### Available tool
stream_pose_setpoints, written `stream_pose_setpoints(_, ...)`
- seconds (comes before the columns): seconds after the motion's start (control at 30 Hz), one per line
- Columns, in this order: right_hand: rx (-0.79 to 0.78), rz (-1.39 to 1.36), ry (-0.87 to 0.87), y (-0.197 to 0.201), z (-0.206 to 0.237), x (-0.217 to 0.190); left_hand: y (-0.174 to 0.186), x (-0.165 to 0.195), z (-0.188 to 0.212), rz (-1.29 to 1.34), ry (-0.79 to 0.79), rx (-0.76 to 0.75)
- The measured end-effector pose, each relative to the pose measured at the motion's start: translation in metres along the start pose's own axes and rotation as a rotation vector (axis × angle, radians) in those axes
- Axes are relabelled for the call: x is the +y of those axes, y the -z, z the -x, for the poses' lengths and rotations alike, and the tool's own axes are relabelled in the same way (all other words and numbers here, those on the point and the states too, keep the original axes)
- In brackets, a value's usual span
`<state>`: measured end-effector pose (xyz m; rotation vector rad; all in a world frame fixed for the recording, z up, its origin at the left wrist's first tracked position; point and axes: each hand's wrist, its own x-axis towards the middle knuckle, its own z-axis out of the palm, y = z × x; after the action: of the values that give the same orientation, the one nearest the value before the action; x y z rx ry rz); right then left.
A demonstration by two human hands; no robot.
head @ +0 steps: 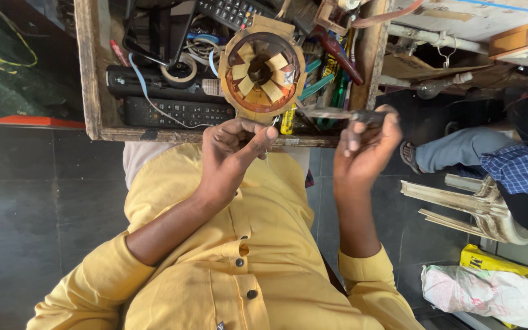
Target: The person works on a fan motor stator at a cluttered workbench, fitting insulating material into the slots around the copper windings by hand. They use a soldering iron on the windings, pick up a screwdriver, and continue adjusting the wires and slot insulation.
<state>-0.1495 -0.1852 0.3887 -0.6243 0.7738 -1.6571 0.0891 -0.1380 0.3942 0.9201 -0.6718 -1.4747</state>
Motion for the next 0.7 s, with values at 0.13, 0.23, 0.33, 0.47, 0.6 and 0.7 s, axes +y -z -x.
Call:
stream_pose_setpoints(0.13, -0.101, -0.150, 0.030, 0.014, -0.018, -0.030, 0.001, 0.004, 0.001, -0.022, 0.029, 0.030)
stream_pose_setpoints(0.23, -0.222, -0.102, 0.234, 0.018, -0.035, -0.062, 0.001, 0.007, -0.001, -0.050, 0.038, 0.050)
stream_pose_setpoints(0.33, -0.250, -0.006, 0.484, 0.014, -0.057, -0.093, 0.000, 0.010, 0.000, -0.055, 0.041, 0.043)
stream_pose_setpoints(0.47, -0.084, 0.235, 0.763, 0.000, -0.092, -0.113, -0.003, 0.011, 0.004, -0.042, 0.055, 0.070)
stream_pose_setpoints(0.6, -0.131, 0.680, 0.975, -0.021, -0.137, -0.099, -0.004, 0.011, 0.004, -0.047, 0.055, 0.080)
stream_pose_setpoints(0.7, -0.236, 0.890, 0.981, -0.035, -0.174, -0.084, -0.004, 0.013, 0.003, -0.105, 0.057, 0.093)
